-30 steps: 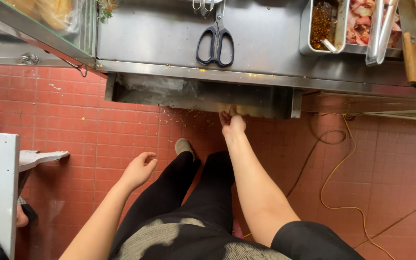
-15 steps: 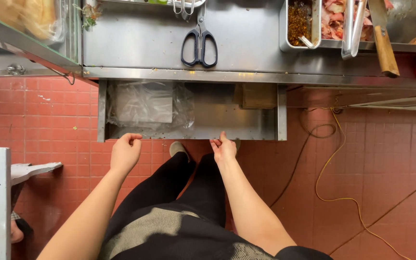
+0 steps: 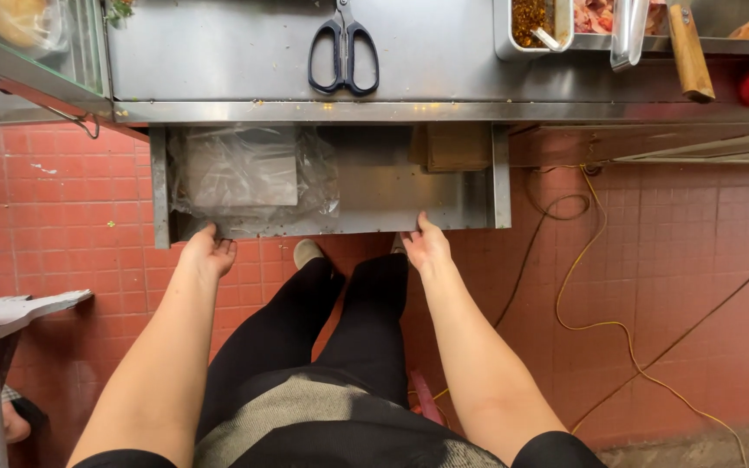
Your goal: Preparing a sandwich with meat and vegetables at a food stall.
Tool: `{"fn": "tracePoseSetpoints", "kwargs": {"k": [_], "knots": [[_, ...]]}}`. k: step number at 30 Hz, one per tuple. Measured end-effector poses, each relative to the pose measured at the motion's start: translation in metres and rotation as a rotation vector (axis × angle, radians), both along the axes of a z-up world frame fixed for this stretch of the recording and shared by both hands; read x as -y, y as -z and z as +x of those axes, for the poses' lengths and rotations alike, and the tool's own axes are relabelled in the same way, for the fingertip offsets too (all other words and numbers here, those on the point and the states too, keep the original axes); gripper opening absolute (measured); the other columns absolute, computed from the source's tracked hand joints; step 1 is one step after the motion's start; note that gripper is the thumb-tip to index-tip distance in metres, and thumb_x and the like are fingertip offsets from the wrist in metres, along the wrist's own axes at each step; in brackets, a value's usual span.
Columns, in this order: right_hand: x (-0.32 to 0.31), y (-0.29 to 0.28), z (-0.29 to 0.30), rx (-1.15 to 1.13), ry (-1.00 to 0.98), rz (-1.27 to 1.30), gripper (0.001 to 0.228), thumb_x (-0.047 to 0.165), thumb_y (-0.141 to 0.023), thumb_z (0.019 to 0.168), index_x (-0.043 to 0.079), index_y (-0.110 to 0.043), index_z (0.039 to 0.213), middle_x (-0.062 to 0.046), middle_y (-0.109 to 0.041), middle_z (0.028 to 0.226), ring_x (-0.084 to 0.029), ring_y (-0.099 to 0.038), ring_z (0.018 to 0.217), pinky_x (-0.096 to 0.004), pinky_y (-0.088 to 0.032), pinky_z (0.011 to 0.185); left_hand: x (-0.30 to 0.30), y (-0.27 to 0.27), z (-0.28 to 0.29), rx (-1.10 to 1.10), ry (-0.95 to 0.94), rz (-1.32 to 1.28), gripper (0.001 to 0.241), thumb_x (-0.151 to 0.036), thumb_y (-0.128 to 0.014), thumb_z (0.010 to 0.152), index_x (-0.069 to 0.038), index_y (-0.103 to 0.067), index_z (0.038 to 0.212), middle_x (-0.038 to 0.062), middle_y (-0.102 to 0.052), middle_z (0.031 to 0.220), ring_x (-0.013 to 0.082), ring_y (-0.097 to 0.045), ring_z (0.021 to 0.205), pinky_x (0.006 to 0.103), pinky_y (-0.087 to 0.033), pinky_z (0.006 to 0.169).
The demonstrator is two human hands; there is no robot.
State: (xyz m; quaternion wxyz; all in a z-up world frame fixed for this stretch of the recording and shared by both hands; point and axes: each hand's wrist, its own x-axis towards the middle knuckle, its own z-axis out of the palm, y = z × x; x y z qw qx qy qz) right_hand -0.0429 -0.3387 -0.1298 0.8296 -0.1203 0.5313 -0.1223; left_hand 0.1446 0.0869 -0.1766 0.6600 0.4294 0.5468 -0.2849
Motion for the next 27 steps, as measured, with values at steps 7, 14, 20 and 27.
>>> {"fn": "tracePoseSetpoints", "kwargs": {"k": [7,14,20,27], "knots": [[0.007,-0.008,-0.007,-0.162,-0.209,-0.024,0.051,0.023,-0.059,0.102,0.01,-0.044,0.149,0.001,-0.053,0.15,-0.019,-0.045,0.141,-0.047,-0.017,0.125,-0.011,0.001,-0.016,0.035,0.08,-0.04,0.03,-0.026,-0.059,0.107,-0.012,-0.059,0.134,0.0,-0.062,0.119,0.014,-0.055,0.096,0.0308,-0.05,0.096],[0.013,0.002,-0.011,-0.182,-0.24,-0.011,0.055,0.025,-0.06,0.105,0.008,-0.041,0.154,-0.002,-0.045,0.157,-0.02,-0.032,0.147,-0.048,-0.017,0.127,0.01,-0.034,-0.015,0.002,0.071,0.046,0.029,-0.023,-0.059,0.105,-0.011,-0.057,0.131,0.003,-0.062,0.117,0.016,-0.057,0.097,0.0323,-0.051,0.097],[0.01,-0.004,-0.004,-0.21,-0.29,-0.031,0.058,0.028,-0.058,0.101,0.011,-0.042,0.154,-0.001,-0.042,0.162,-0.021,-0.035,0.15,-0.047,-0.014,0.125,0.031,-0.046,-0.02,-0.111,-0.049,0.064,0.042,-0.026,-0.061,0.103,-0.008,-0.048,0.139,0.008,-0.053,0.129,0.0233,-0.055,0.111,0.0369,-0.051,0.096],[-0.017,-0.06,-0.014,-0.391,-0.297,-0.059,0.069,0.034,-0.062,0.11,0.0,-0.024,0.155,-0.02,-0.032,0.158,-0.035,-0.043,0.142,-0.048,-0.034,0.121,0.121,-0.154,-0.012,0.046,0.196,0.119,0.047,-0.031,-0.067,0.1,-0.003,-0.053,0.136,0.008,-0.058,0.119,0.0211,-0.057,0.099,0.0367,-0.051,0.081]]}}
